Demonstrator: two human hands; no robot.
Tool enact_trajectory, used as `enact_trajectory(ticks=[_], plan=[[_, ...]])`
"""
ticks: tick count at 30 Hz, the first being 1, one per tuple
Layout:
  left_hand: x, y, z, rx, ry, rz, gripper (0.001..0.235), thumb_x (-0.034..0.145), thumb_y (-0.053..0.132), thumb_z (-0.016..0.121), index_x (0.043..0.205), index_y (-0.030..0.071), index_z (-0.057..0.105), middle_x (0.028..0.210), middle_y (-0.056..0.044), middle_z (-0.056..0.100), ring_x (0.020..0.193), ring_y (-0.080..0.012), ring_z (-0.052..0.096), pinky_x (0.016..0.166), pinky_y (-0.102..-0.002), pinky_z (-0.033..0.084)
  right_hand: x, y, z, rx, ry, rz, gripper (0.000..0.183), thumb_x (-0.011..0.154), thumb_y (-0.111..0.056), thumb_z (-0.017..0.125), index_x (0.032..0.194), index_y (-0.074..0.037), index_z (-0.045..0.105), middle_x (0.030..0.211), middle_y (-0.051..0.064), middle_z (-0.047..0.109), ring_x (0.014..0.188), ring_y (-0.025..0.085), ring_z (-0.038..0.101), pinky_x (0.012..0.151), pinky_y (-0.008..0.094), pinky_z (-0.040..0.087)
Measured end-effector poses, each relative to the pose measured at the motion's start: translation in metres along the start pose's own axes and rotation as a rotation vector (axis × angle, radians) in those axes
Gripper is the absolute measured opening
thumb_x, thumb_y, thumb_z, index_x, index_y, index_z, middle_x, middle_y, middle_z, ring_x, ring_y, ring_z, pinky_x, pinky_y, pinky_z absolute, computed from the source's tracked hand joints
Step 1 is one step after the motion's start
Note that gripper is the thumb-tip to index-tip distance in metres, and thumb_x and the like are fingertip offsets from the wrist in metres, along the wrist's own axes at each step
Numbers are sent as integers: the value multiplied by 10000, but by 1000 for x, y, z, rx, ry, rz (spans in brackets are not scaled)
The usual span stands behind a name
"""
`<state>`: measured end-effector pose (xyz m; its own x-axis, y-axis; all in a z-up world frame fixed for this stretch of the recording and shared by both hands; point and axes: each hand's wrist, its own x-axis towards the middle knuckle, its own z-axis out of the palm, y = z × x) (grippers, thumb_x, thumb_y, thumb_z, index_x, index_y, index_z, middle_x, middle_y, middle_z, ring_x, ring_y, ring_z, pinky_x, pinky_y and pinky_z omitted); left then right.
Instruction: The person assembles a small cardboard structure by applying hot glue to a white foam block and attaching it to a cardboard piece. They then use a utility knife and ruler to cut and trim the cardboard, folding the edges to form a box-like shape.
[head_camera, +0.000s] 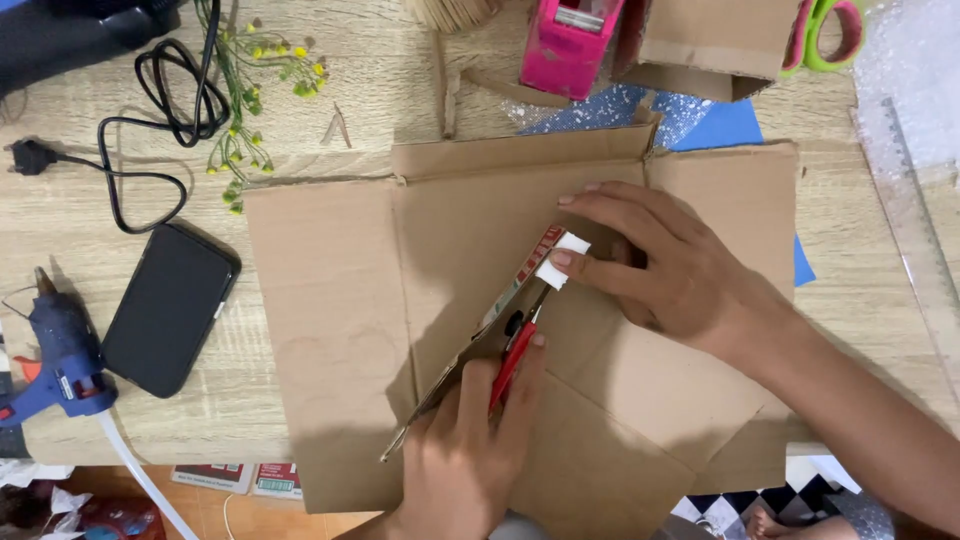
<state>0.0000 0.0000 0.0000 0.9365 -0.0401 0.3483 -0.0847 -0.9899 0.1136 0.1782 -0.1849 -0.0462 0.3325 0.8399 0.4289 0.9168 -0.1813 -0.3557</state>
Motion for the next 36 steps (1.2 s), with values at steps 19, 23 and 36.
enact_trajectory(ticks=[19, 23, 36], plan=[[-3, 10, 2, 75, -117, 16, 446, 956, -22, 584, 1373, 133, 623, 913, -20, 509, 514, -135, 419, 361, -278, 392, 6, -3, -3, 15, -48, -12, 526, 958, -429, 787, 1339, -168, 535, 1453, 264, 555, 1328, 463, 613, 1084, 546, 533], [0, 10, -3, 106, -131, 21, 425, 952, -2, 555, 1343, 136, 649, 921, -13, 525, 491, -117, 386, 334, -267, 348, 6, -4, -3, 34, -43, 16, 507, 934, -433, 813, 1275, -143, 576, 1449, 277, 539, 1315, 474, 619, 1058, 556, 538], [-8, 5, -12, 132, -117, 12, 421, 942, -15, 618, 1316, 173, 662, 895, 18, 506, 494, -109, 398, 332, -265, 384, 5, -2, -1, 20, -32, 4, 536, 942, -453, 806, 1326, -185, 545, 1464, 245, 534, 1321, 458, 622, 1069, 541, 547]])
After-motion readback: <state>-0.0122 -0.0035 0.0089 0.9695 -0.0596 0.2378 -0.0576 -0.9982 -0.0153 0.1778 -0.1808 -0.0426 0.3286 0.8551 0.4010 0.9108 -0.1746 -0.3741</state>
